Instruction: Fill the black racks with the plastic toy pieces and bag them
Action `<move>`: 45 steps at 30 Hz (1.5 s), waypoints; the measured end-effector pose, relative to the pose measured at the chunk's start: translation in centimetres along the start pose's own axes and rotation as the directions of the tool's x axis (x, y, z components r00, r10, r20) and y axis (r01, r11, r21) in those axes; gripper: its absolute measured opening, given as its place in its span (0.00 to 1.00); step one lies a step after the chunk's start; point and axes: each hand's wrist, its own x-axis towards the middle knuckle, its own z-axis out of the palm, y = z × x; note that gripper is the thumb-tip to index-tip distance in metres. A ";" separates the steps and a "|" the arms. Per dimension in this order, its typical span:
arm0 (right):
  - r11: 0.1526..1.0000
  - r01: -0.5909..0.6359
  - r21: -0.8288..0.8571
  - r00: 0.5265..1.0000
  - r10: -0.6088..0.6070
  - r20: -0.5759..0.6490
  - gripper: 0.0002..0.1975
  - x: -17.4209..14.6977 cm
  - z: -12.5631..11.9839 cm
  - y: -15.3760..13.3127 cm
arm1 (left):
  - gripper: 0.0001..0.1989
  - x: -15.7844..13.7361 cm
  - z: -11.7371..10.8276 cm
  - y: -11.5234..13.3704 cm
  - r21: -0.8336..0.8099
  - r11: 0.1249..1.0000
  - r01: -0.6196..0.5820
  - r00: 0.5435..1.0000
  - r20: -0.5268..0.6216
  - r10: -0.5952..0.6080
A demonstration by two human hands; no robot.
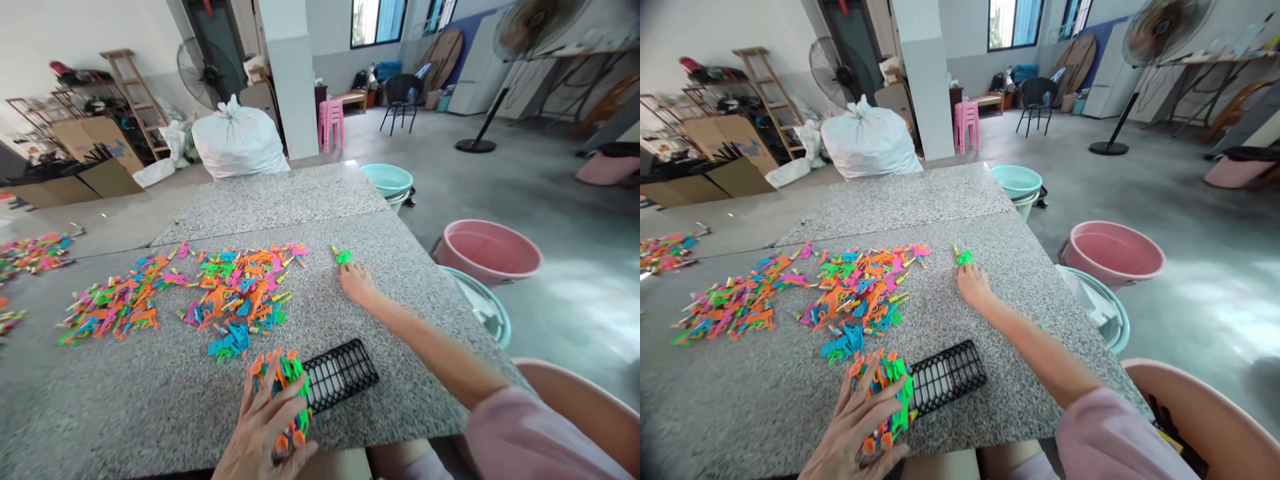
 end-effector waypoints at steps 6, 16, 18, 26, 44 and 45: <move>0.955 0.256 -0.152 0.966 -0.250 0.059 0.17 0.0 -0.5 -1.2 | 0.28 -0.2 0.1 0.3 0.008 0.992 0.128 0.991 0.034 -0.128; 0.920 0.392 0.017 0.918 -0.392 0.067 0.08 0.8 -1.3 5.0 | 0.20 0.7 -0.6 1.9 -0.073 0.967 0.243 0.965 0.119 -0.233; 0.909 0.205 0.363 0.978 -0.208 -0.031 0.04 -4.3 -0.2 3.7 | 0.11 0.8 -0.6 2.1 -0.100 0.959 0.263 0.957 0.148 -0.247; 0.549 0.088 0.831 0.969 -0.240 0.056 0.03 -18.9 5.1 -6.3 | 0.03 1.3 -0.9 2.2 -0.093 0.963 0.254 0.948 0.219 -0.229; 0.929 0.181 0.323 0.896 -0.292 0.335 0.10 -18.1 1.2 -10.0 | 0.09 1.3 0.5 2.9 -0.110 0.936 0.334 0.941 0.090 -0.325; 0.928 0.188 0.322 0.897 -0.295 0.328 0.11 -18.4 1.3 -10.1 | 0.14 1.3 0.4 2.9 -0.112 0.936 0.333 0.941 0.093 -0.324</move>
